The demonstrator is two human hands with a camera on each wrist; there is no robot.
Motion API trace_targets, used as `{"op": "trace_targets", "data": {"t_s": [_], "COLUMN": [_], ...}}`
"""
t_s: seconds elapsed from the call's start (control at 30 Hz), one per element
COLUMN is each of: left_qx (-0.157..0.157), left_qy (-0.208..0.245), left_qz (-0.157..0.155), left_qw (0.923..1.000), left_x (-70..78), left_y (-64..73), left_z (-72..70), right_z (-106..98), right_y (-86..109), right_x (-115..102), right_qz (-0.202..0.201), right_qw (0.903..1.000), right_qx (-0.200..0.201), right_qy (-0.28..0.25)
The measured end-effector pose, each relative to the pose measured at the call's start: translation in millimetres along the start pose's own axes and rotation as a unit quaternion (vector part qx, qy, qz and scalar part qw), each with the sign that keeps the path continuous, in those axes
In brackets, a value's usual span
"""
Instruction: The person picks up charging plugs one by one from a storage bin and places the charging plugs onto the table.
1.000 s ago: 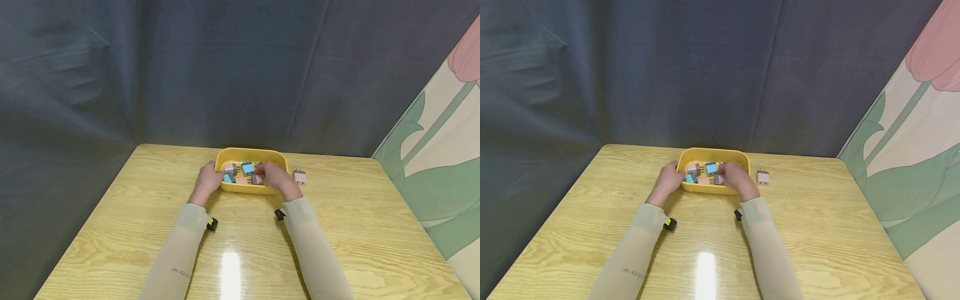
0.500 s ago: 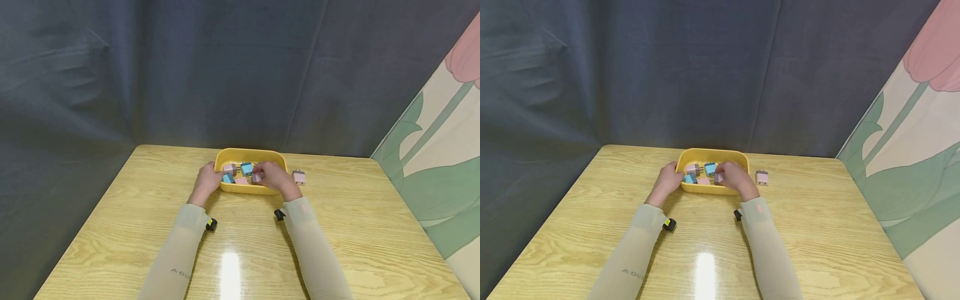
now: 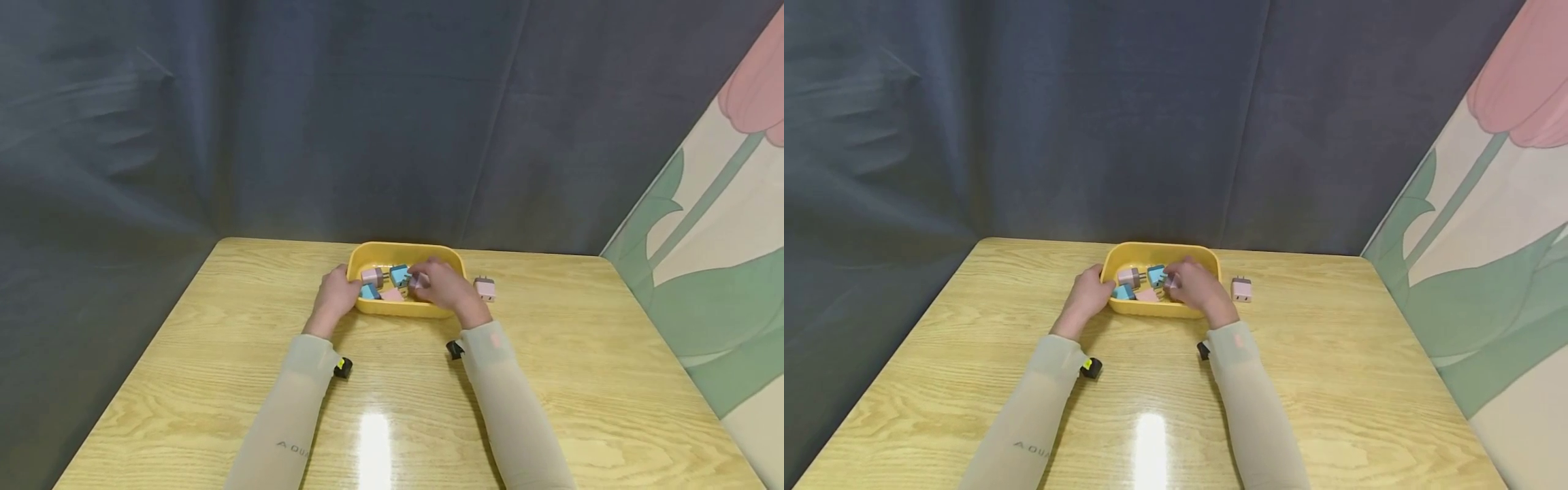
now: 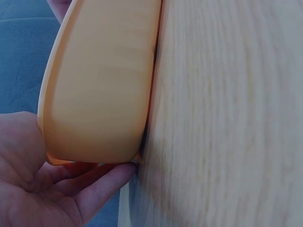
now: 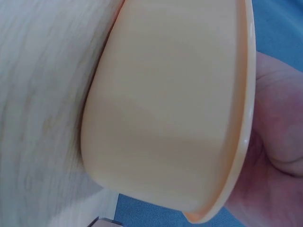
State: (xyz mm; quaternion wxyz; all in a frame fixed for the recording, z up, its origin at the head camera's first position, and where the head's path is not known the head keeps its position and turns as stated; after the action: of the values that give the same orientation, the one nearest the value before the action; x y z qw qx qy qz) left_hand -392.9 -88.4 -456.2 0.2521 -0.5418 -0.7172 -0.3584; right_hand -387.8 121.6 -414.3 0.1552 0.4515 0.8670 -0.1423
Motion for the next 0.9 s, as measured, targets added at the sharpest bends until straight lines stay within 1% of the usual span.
{"op": "trace_targets", "data": {"t_s": [0.1, 0.23, 0.37, 0.53, 0.63, 0.77, 0.9], "left_qx": [-0.002, -0.004, -0.004, -0.003, -0.001, 0.004, 0.005], "left_qy": [0.004, 0.007, 0.009, 0.013, 0.017, 0.017, 0.01], "left_qz": [-0.003, -0.004, 0.001, 0.004, 0.001, 0.002, 0.006], "left_qw": [1.0, 1.0, 0.9999, 0.9999, 0.9999, 0.9998, 0.9999], "left_x": [0.6, 0.9, 2.1, 2.7, 2.2, 2.3, 1.1], "left_y": [1.2, 1.2, 1.4, 0.8, 0.9, 1.0, 0.6], "left_z": [0.2, 2.9, 6.1, 7.9, 8.2, 9.3, 8.0], "right_z": [-6.0, -16.6, -32.9, -59.2, -72.2, -85.0, -93.7], "right_y": [2.7, 9.0, 18.9, 35.1, 47.7, 69.5, 88.6], "right_x": [-1.6, 2.9, 12.0, 29.3, 43.1, 63.1, 78.4], "right_qz": [-0.007, -0.009, 0.003, 0.04, 0.074, 0.129, 0.158], "right_qw": [0.9997, 0.9981, 0.9965, 0.9924, 0.9883, 0.981, 0.9736], "right_qx": [0.023, 0.056, 0.079, 0.11, 0.125, 0.14, 0.163], "right_qy": [-0.006, -0.023, -0.027, -0.038, -0.044, -0.039, -0.024]}}
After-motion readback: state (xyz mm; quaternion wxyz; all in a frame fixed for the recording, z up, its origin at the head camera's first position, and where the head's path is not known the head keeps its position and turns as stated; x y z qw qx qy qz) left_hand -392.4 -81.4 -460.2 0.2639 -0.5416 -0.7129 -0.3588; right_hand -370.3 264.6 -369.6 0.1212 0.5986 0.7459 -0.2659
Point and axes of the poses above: each hand's wrist, its own y-axis away from the middle knuckle, its own z-axis out of the palm, x = y × z, the point moved 10 cm from there along -y, towards the middle knuckle, and after that the axes turned 11 degrees about -z, right-handed, at the moved point
